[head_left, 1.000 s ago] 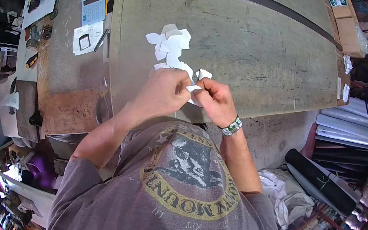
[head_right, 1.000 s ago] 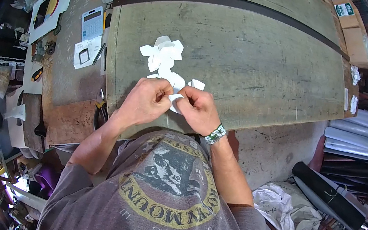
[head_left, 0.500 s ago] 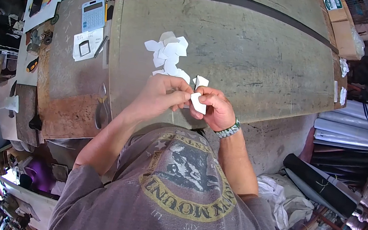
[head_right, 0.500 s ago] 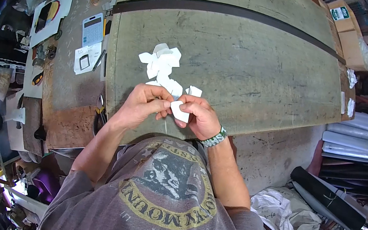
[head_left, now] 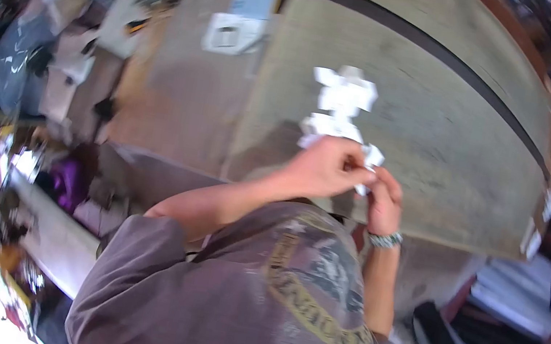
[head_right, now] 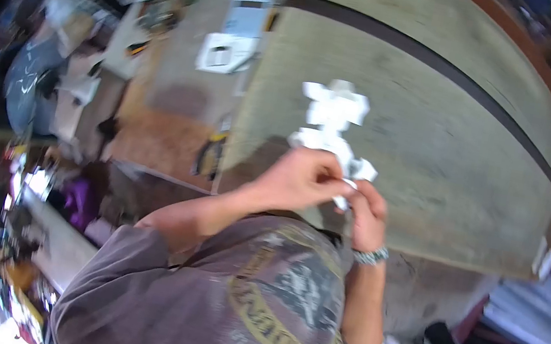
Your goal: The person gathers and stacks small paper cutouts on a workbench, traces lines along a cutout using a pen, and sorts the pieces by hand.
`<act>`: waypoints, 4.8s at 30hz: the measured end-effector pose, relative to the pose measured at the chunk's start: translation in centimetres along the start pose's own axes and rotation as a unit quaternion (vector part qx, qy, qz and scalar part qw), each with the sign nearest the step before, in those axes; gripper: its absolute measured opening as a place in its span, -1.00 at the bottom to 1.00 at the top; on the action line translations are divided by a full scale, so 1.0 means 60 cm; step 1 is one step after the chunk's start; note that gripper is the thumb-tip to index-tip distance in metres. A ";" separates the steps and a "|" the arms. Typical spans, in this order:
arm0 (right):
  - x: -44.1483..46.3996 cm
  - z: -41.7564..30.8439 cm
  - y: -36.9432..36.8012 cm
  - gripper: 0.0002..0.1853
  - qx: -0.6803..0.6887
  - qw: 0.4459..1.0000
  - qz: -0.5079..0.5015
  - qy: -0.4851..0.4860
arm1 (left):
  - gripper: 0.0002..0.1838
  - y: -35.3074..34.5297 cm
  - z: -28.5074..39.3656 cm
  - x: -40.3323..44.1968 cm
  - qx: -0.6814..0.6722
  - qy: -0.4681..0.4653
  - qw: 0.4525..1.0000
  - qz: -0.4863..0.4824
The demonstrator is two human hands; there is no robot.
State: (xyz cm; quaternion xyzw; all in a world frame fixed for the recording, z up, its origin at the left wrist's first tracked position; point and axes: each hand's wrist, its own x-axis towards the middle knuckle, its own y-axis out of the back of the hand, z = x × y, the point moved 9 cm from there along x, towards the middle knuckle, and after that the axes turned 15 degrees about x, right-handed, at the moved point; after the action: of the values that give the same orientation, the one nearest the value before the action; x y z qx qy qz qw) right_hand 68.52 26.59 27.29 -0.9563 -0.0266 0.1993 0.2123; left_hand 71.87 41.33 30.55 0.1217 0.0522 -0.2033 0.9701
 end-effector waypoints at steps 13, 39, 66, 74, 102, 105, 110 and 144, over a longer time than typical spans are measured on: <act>-0.036 0.057 0.005 -0.80 -0.154 0.978 -0.124 -0.072 | -0.78 -0.017 -0.028 -0.124 0.095 0.033 0.979 0.177; -0.196 0.084 0.088 -0.74 -0.181 0.981 -0.050 0.057 | -0.84 -0.185 -0.115 -0.160 -0.014 0.079 0.996 0.043; -0.732 0.044 0.964 -0.75 0.021 0.916 0.388 0.097 | -0.79 -1.036 0.151 0.011 0.213 -0.023 0.926 -0.310; -0.697 0.032 1.134 -0.73 -0.114 0.908 0.397 0.068 | -0.75 -1.147 0.129 0.235 0.221 -0.073 0.946 -0.226; -0.489 -0.674 1.885 -0.79 -0.363 0.801 0.408 0.244 | -0.62 -1.457 0.230 0.619 0.396 -0.146 0.904 0.064; -0.447 -0.694 1.993 -0.79 -0.388 0.782 0.428 0.235 | -0.51 -1.465 0.242 0.621 0.407 -0.119 0.900 0.098; -0.389 -0.671 2.097 -0.68 -0.445 0.759 0.437 0.186 | -0.36 -1.479 0.234 0.632 0.471 -0.107 0.869 0.106; -0.424 -0.777 1.932 -0.76 -0.178 0.861 0.358 0.316 | -0.58 -1.411 0.214 0.633 0.282 -0.067 0.942 0.170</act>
State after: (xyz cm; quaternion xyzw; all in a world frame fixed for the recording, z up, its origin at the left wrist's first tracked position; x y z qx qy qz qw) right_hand 59.52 -100.58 27.09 -0.9332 0.3508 -0.0591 -0.0502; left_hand 72.71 -51.65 19.03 0.3840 -0.0937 -0.0489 0.9173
